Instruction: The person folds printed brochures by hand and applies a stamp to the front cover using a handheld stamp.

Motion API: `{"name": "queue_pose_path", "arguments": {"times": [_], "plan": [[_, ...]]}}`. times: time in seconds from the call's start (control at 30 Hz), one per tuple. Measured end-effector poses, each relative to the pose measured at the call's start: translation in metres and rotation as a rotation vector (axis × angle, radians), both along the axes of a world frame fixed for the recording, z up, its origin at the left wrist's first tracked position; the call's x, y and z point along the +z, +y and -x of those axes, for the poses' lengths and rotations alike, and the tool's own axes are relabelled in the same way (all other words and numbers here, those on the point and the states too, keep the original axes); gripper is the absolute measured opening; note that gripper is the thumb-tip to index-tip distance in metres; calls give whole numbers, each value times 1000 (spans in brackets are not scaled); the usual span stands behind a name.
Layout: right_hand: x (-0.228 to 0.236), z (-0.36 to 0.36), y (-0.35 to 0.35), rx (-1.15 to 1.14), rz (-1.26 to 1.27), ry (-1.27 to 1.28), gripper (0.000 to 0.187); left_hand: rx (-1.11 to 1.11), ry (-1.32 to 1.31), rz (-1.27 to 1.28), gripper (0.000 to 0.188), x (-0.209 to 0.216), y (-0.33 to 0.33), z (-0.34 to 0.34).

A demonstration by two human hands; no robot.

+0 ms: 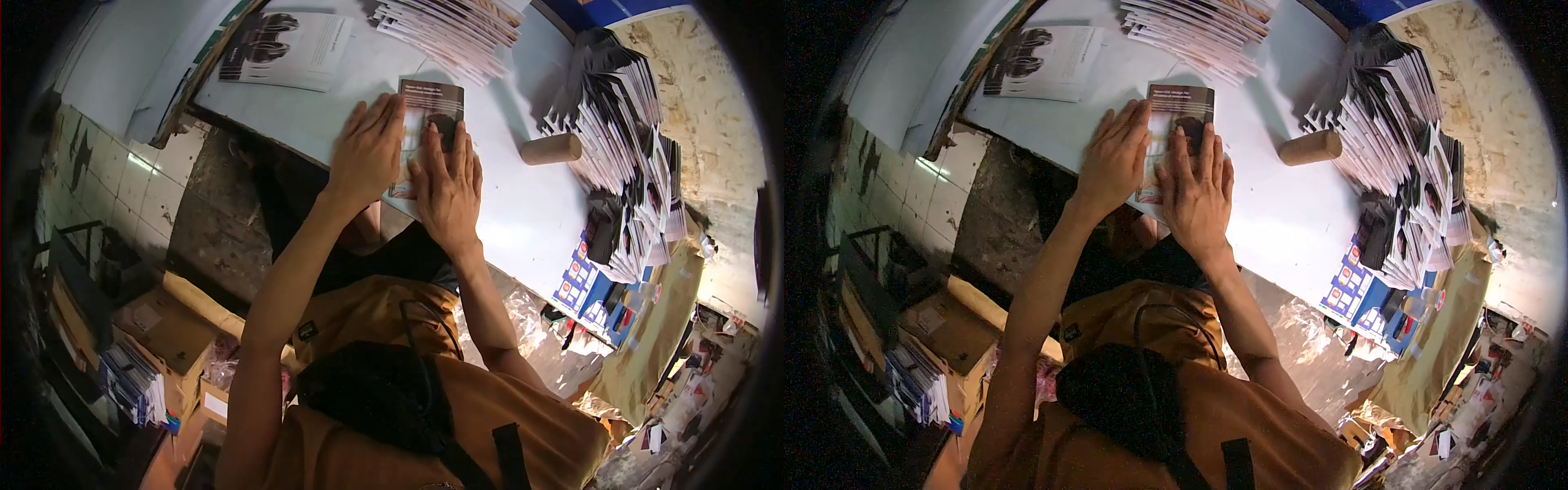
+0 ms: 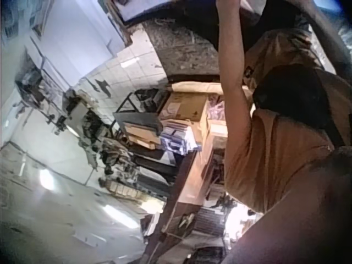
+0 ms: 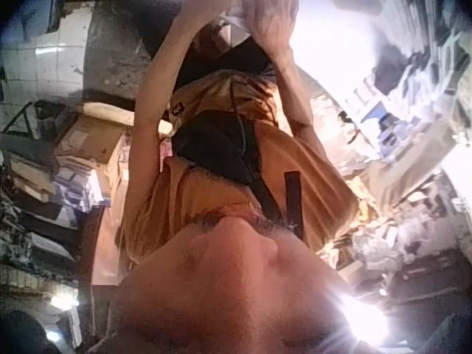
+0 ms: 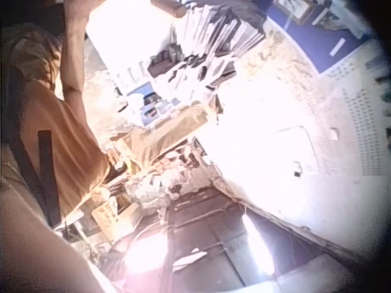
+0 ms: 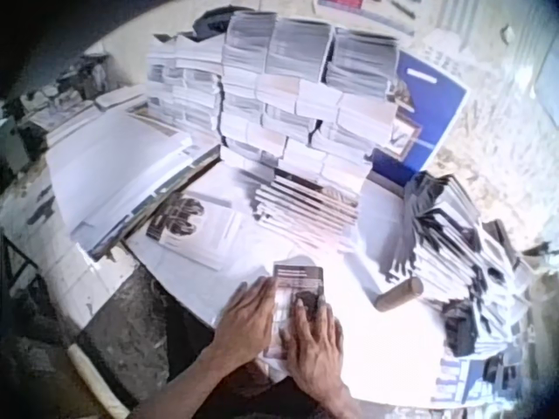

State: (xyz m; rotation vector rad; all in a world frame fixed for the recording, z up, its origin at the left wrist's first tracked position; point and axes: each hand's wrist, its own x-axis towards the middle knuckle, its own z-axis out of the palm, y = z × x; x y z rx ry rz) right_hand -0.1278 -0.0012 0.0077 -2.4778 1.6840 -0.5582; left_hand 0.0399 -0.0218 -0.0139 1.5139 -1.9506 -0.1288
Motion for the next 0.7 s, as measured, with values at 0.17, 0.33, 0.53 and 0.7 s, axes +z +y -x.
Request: {"name": "queue_pose_path", "arguments": {"times": [0.17,0.33,0.53,0.7], "plan": [[0,-3,1,-8,14,-10,56,0,-14,-26,47,0,1,0],[1,-3,1,-13,10,-3,56,2,4,-23,48,0,0,0],[0,-4,1,-21,-4,-1,57,0,-8,-37,48,-1,0,1],[-2,-3,0,-14,6,-10,56,10,-6,-1,47,-1,-1,1]]}}
